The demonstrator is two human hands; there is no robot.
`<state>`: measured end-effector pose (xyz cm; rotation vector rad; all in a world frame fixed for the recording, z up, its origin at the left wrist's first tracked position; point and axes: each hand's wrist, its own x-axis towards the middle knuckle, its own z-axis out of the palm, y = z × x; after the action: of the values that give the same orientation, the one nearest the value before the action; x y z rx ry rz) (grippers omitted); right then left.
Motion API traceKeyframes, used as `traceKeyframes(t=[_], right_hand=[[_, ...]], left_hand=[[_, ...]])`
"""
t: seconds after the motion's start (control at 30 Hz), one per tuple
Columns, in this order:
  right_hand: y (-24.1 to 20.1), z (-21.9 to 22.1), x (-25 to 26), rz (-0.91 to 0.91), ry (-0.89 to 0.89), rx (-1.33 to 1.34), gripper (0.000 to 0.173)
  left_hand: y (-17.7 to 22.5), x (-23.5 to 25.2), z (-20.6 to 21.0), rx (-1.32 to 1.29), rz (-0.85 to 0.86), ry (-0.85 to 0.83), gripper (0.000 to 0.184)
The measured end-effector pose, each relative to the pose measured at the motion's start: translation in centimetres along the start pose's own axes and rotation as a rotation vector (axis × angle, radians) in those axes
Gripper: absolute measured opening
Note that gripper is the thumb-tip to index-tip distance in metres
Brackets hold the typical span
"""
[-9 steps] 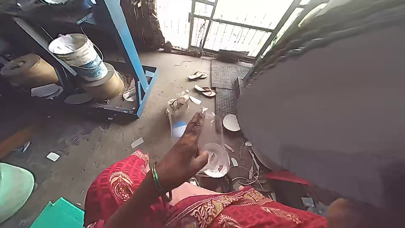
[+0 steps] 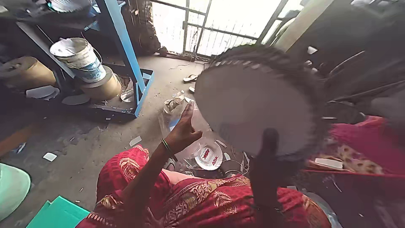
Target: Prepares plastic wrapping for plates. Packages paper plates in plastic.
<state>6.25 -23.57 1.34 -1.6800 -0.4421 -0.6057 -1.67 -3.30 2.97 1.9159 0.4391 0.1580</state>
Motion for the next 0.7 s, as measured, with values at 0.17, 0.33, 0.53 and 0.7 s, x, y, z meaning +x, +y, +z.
traceKeyframes(t=[0.17, 0.33, 0.53, 0.7], right_hand=[[-0.4, 0.3, -2.3, 0.207, -0.194, -0.048, 0.064], [2.5, -1.2, -5.2, 0.101, -0.469, -0.242, 0.049], [3.0, -1.9, -7.0, 0.199, -0.850, -0.216, 0.049], [1.8, -0.8, -6.7, -0.028, -1.054, -0.293, 0.043]], left_hand=[[-0.1, -0.6, 0.5, -0.252, -0.081, 0.122, 0.102], [-1.4, -2.1, 2.0, -0.019, 0.015, 0.161, 0.098], [-3.9, -5.3, 3.0, 0.366, 0.140, 0.124, 0.089], [-1.7, -8.4, 3.9, 0.420, 0.364, -0.006, 0.079]])
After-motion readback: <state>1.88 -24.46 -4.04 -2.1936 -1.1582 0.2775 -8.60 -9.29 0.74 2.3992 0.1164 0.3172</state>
